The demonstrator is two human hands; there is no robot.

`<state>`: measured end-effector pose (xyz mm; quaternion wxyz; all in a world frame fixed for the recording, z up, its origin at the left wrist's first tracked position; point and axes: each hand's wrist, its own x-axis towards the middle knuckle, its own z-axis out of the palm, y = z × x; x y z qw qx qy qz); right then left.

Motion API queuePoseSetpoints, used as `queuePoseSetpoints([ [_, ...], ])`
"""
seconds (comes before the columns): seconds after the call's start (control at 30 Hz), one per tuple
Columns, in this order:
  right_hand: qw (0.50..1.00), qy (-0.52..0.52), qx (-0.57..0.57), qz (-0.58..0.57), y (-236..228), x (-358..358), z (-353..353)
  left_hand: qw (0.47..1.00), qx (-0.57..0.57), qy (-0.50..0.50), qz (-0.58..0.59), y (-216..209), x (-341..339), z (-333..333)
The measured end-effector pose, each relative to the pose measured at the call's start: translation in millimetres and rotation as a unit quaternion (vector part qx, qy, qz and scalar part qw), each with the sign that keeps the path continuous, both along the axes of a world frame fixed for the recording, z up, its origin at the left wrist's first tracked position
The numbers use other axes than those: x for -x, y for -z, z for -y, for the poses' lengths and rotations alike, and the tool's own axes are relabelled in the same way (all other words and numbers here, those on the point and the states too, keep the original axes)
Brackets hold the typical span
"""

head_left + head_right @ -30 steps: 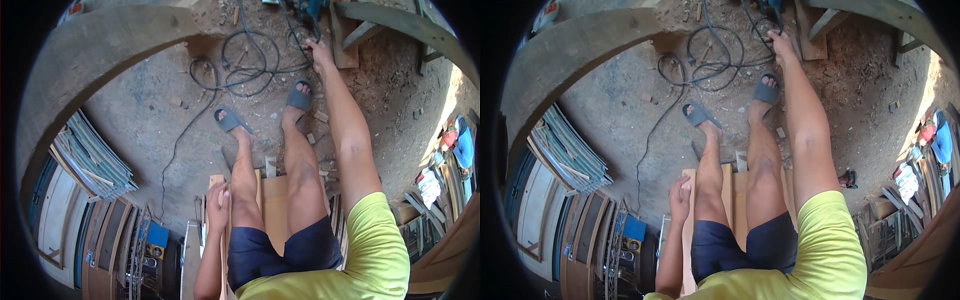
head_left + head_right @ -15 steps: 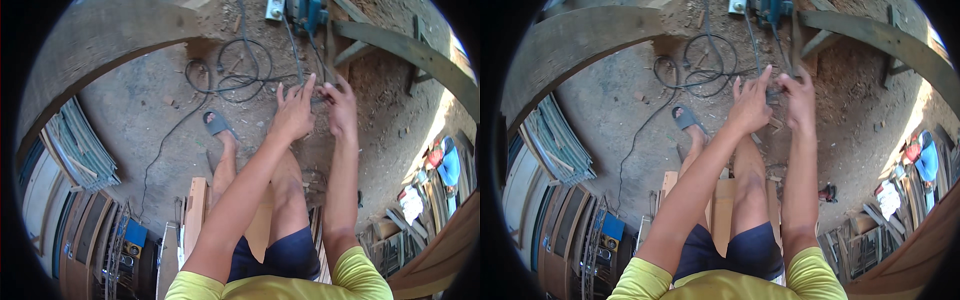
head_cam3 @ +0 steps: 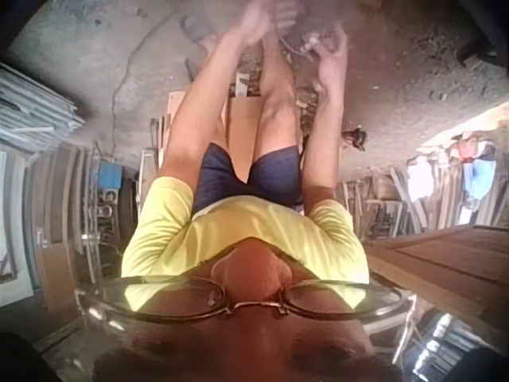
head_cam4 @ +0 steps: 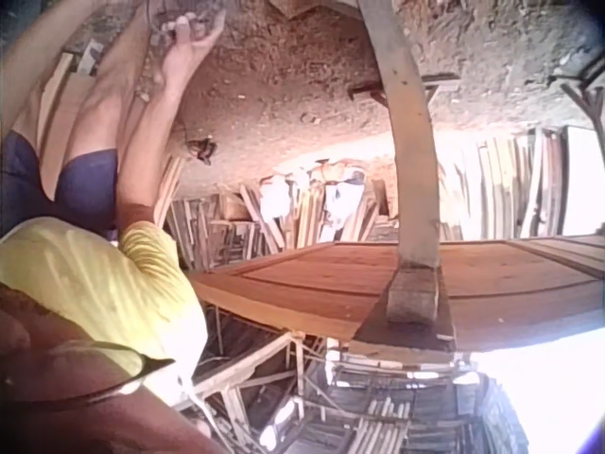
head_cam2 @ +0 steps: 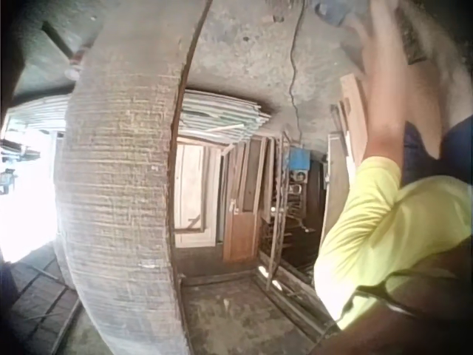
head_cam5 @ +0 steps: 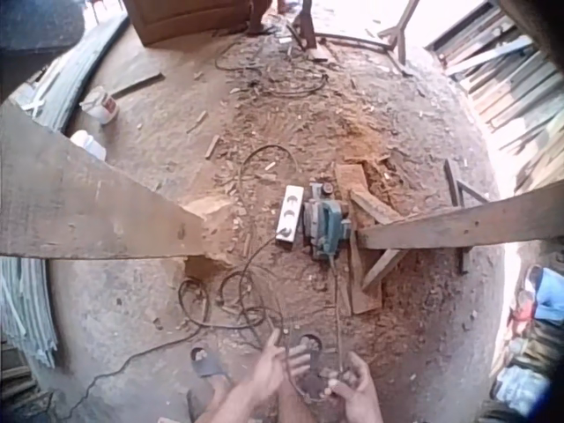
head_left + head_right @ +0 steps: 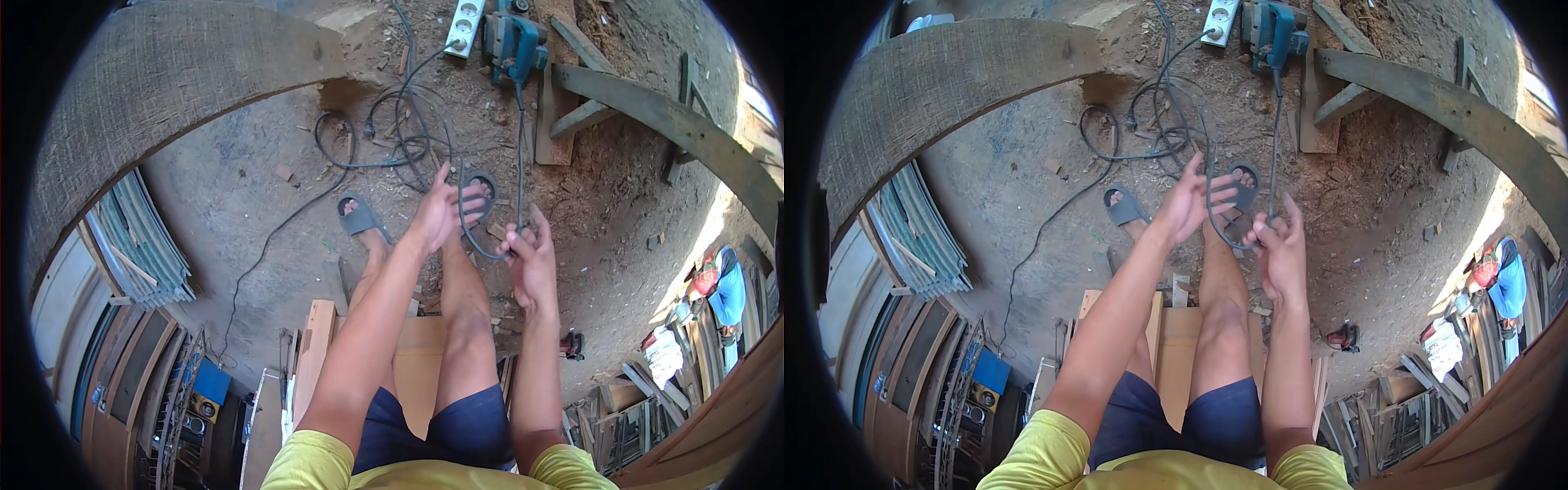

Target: The person prepares the workspace by plugging in a power strip, handles a large wooden door on a workbench, uses a hand plane and hammer, then cuts the edge of the door using a circular saw and secures pieces with a nail gun.

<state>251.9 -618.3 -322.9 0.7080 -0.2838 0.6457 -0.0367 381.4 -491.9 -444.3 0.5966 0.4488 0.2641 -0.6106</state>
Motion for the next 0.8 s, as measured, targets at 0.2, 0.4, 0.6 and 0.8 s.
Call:
queuePoseSetpoints([
  [0.2,0.879,-0.275,0.283,-0.269,67,73,35,0.996,-0.058,0.067,0.031,-4,-2,7],
  [0.4,0.806,-0.494,0.309,-0.104,151,-92,21,0.862,0.092,0.329,0.376,-88,125,-18],
  [0.6,0.715,-0.609,0.121,-0.320,264,-75,59,0.761,0.254,0.308,0.511,-106,124,-1],
  [0.8,0.818,-0.544,0.179,-0.056,139,-50,25,0.992,-0.009,0.128,0.015,-37,95,-58],
])
